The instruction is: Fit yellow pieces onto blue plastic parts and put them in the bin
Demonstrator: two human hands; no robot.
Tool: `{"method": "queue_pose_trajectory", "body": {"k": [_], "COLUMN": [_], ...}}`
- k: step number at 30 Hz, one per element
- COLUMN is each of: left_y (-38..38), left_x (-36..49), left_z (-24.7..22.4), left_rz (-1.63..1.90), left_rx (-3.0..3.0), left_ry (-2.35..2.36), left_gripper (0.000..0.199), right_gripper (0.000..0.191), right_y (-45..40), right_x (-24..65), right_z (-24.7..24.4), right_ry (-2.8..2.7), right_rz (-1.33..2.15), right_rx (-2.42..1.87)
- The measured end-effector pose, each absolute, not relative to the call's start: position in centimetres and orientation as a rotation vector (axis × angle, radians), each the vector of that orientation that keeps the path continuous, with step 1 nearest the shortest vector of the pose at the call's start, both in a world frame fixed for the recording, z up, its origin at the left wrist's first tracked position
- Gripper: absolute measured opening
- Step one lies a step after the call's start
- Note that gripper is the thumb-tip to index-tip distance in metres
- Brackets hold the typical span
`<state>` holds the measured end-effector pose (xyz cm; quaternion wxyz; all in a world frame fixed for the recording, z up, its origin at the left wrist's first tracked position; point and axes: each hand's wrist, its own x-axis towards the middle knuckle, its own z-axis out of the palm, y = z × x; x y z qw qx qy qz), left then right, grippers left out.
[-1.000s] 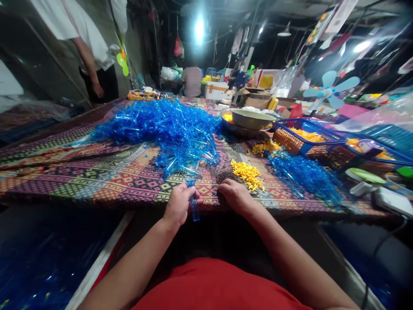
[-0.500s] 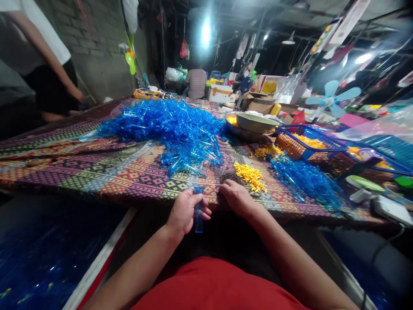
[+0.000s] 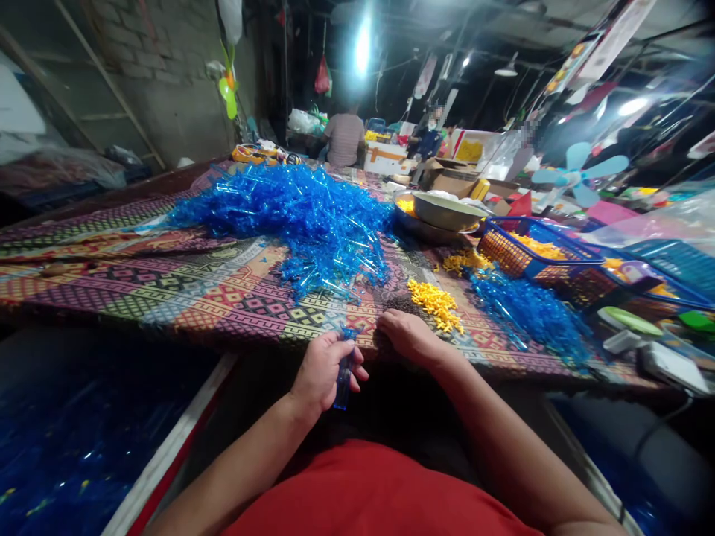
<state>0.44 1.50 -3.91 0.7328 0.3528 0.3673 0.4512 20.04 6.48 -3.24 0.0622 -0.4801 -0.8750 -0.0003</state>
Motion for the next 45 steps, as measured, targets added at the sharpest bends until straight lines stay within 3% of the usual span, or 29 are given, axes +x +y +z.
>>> {"method": "queue_pose_trajectory", "body": {"k": [8, 26, 35, 39, 45], "left_y": [1.4, 1.3, 0.8, 0.8, 0.6], "left_x": [0.2, 0.7, 1.5, 1.5, 1.6], "left_z": [-4.2, -3.2, -2.9, -2.9, -3.3], "left_rz": [0.979, 1.003, 0.972, 0.961, 0.943], "left_rx": [0.754, 0.723, 0.836, 0.826, 0.815], "left_ry": [0.803, 0.85, 0.9, 0.919, 0.89], "left_gripper": [0.013, 0.01, 0.01, 0.01, 0.01], "right_gripper": [0.02, 0.015, 0.011, 0.009, 0.007], "right_y": [7.5, 6.1, 3.0, 3.3, 5.9], "right_x": [20.4, 20.8, 18.9, 19.0, 21.0], "right_z": [-2.8, -4.7, -3.3, -3.4, -4.5], "right_ry": [-2.552, -2.254, -1.717, -1.744, -1.979], "right_rz": [0.258, 0.32, 0.914, 0.823, 0.374], "right_rx": [-1.363, -1.268, -1.162, -1.19, -1.344]}}
